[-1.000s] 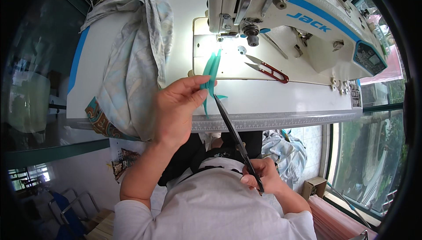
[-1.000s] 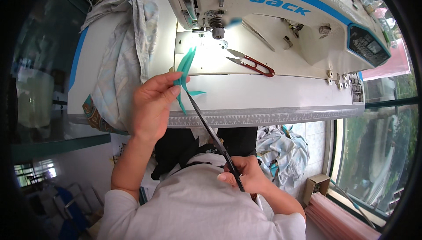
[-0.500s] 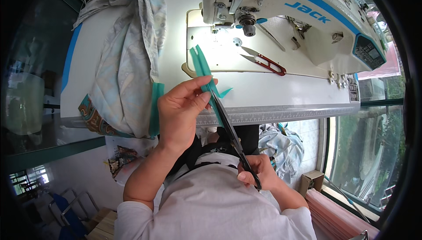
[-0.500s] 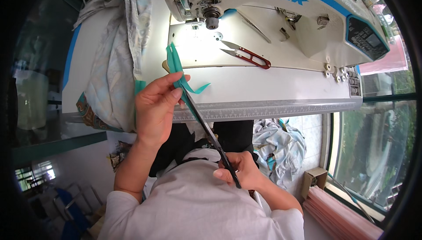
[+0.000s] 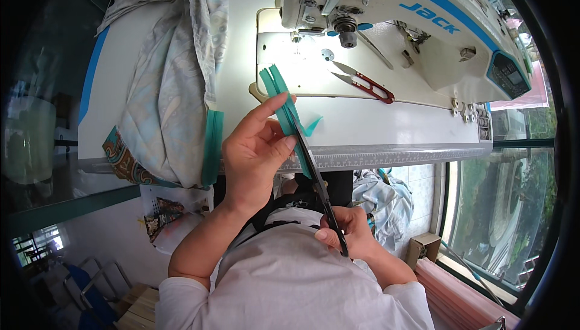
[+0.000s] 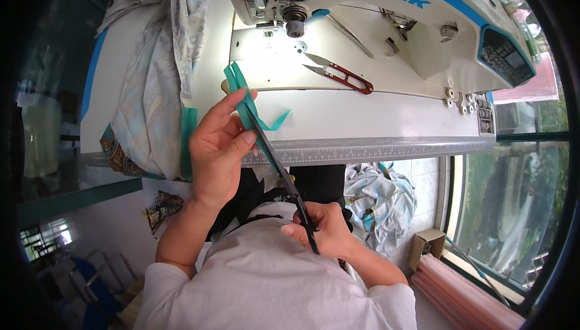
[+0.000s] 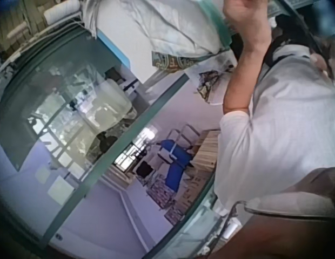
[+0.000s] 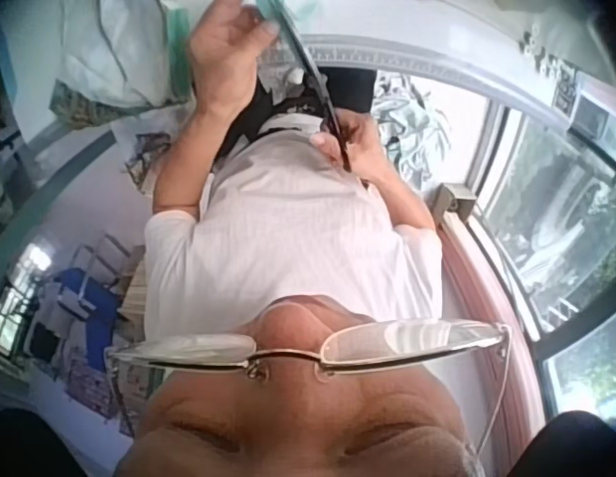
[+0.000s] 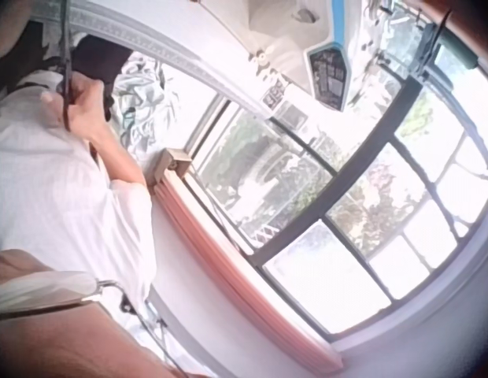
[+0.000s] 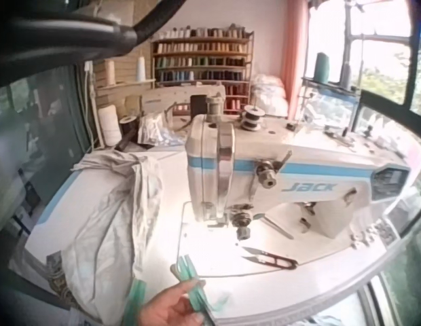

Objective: The person cuts a green zipper tape into segments using scissors and then sews the segments onto a piece of light-colored fabric using a sewing machine. The person aligns the zipper tape with the fabric edge and guides it through the machine to stitch it in place.

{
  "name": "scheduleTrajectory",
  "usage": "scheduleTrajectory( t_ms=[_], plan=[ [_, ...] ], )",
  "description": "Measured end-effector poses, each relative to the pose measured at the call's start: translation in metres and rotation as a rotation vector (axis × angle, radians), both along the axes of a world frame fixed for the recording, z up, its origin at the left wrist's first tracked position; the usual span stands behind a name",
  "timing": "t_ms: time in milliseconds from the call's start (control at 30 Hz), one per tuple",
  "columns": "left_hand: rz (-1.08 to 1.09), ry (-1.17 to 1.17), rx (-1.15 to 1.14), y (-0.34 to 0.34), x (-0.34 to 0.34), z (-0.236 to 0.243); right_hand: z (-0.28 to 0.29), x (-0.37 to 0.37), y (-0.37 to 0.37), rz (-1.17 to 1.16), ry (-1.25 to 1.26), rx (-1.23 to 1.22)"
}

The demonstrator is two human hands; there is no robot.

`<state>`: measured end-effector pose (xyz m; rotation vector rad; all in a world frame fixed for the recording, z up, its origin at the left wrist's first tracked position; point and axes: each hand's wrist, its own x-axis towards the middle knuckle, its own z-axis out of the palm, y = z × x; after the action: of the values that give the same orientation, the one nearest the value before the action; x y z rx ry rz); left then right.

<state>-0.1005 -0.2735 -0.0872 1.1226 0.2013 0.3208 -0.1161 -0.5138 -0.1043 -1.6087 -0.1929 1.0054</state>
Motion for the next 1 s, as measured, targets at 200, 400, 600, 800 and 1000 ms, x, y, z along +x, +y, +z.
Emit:
scheduleTrajectory(
  t_ms=[200,400,600,800,1000],
  plan=[
    [-0.006,0.002,0.01,0.0009,-0.0014,-0.0044,-0.0043,-0.0004,-0.0013,0.005,0.026,0.042],
    [-0.011,0.011,0.016,0.0019,-0.0007,-0.0056,-0.0008,0.0003,-0.0028,0.007,0.044,0.022],
    [0.014,-0.009,0.002,-0.0015,0.0007,-0.0027,-0.0003,0.0001,0.0005,-0.001,0.014,-0.007],
    [0.006,0.001,0.003,-0.0017,-0.001,-0.0032,-0.0042,-0.0013,0.0004,-0.005,-0.013,0.04],
    [0.003,0.004,0.025,-0.0011,-0.0009,-0.0055,-0.0013,-0.0001,0.0012,0.012,-0.038,0.0]
  ],
)
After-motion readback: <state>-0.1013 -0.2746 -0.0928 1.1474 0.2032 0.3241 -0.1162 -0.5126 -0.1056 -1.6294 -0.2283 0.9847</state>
